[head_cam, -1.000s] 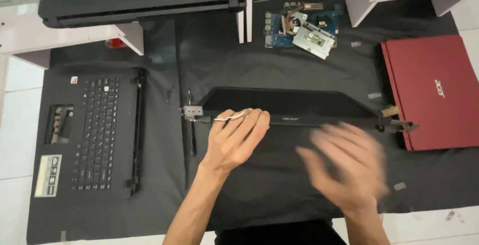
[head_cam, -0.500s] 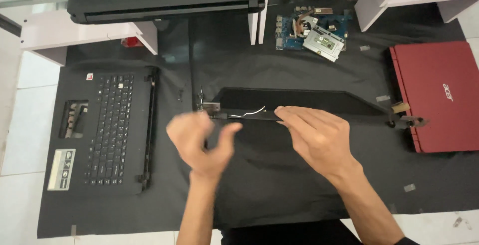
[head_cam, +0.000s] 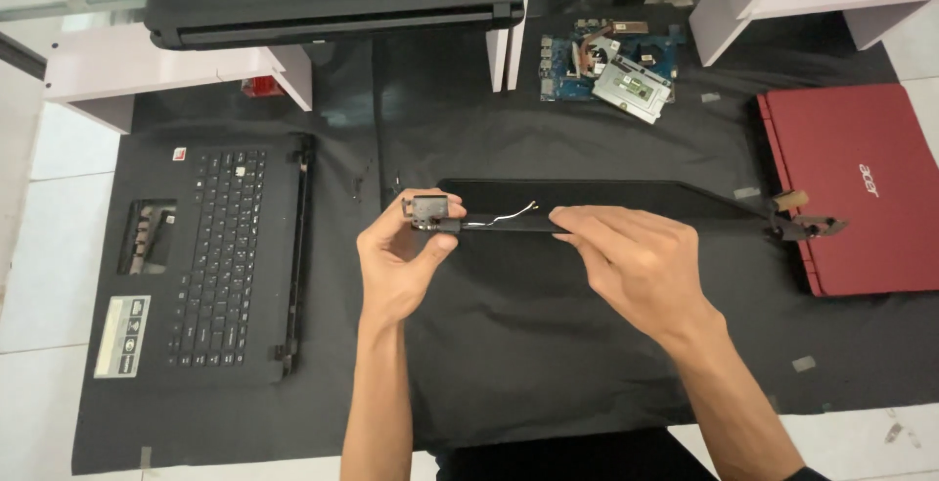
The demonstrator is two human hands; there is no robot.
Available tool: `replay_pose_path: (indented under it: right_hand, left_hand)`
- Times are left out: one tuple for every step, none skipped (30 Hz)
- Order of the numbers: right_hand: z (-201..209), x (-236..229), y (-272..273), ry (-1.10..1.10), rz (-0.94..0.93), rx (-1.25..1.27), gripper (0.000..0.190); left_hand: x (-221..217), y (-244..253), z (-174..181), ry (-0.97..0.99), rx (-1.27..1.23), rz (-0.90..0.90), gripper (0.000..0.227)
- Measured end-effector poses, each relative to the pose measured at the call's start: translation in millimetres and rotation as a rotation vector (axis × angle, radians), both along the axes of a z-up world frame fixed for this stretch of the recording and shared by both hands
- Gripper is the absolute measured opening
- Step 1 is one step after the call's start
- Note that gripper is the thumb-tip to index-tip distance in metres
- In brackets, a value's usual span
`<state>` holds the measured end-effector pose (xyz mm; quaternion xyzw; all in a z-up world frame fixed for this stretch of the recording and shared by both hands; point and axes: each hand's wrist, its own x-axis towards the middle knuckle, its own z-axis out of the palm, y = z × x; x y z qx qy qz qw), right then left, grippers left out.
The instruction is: The person assembles a laptop by first handling the screen bezel and then placing the keyboard into the chassis. They connect a ribbon cable to the motherboard, install the hard drive, and finally place the motherboard into the chassis, connecting the fan cable.
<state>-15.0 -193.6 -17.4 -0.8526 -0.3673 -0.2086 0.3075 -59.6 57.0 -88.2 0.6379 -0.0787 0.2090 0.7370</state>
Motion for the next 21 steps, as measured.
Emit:
replay_pose_path:
  right_hand:
    - [-1, 0, 0, 0.0, -0.003, -0.001, 0.018]
    - [-2, 0, 0, -0.004, -0.003, -0.007, 0.018]
    - [-2, 0, -1, -0.007, -0.004, -0.012, 0.018]
    - [-3, 0, -2, -0.007, -0.003, -0.013, 0.018]
    - [-4, 1, -2, -0.004, -0.007, -0.023, 0.018]
    - [-5, 1, -3, 0.0, -0.01, -0.033, 0.019]
    - [-5, 0, -2, 0.001, -0.008, -0.033, 0.019]
    - [-5, 0, -2, 0.01, -0.013, -0.03, 0.019]
    - [-5, 0, -2, 0.018, -0.019, -0.027, 0.018]
    - [-4, 0, -1, 0.02, -0.019, -0.026, 0.018]
    - [-3, -1, -1, 0.011, -0.014, -0.016, 0.018]
    - [-1, -1, -1, -0.001, -0.009, -0.007, 0.019]
    - [0, -2, 0, -0.002, -0.011, -0.006, 0.019]
    - [2, -2, 1, 0.012, -0.018, -0.013, 0.019]
    - [3, -3, 2, 0.026, -0.026, -0.021, 0.019]
    - [4, -4, 6, 0.027, -0.025, -0.021, 0.019]
    - [5, -5, 10, 0.006, -0.003, -0.008, 0.02]
    - [6, -6, 14, -0.016, 0.022, 0.005, 0.021]
    - [3, -6, 22, -0.015, 0.026, 0.005, 0.021]
    - [-1, -6, 30, -0.053, 0.054, -0.019, 0.021]
    - [-4, -7, 38, -0.09, 0.082, -0.043, 0.021]
  left_hand:
    - [1, 0, 0, 0.0, -0.001, -0.003, 0.029]
    - [1, -1, 0, -0.026, 0.006, -0.012, 0.03]
    - [1, -2, -1, -0.051, 0.012, -0.022, 0.032]
    - [2, -2, -2, -0.051, 0.012, -0.021, 0.032]
    - [2, -2, -3, -0.066, 0.047, -0.01, 0.032]
    - [2, -3, -5, -0.079, 0.082, 0.002, 0.032]
    - [1, -5, -4, -0.077, 0.082, 0.004, 0.032]
    - [2, -7, -4, -0.078, 0.054, 0.009, 0.03]
    - [2, -10, -4, -0.08, 0.026, 0.013, 0.028]
    - [2, -12, -4, -0.078, 0.027, 0.012, 0.028]
    - [1, -13, -5, -0.088, 0.038, 0.041, 0.026]
    - [2, -15, -6, -0.101, 0.048, 0.069, 0.024]
    - [2, -16, -7, -0.102, 0.049, 0.067, 0.024]
    - [2, -17, -7, -0.113, 0.049, 0.087, 0.024]
    - [2, -17, -8, -0.123, 0.049, 0.107, 0.025]
    - [2, -18, -9, -0.121, 0.049, 0.108, 0.025]
    - [2, -18, -11, -0.122, 0.073, 0.114, 0.023]
    - [1, -18, -12, -0.124, 0.098, 0.123, 0.022]
    - [0, -20, -10, -0.123, 0.098, 0.128, 0.022]
    - [0, -22, -8, -0.134, 0.066, 0.118, 0.021]
    - [0, -24, -6, -0.145, 0.035, 0.109, 0.02]
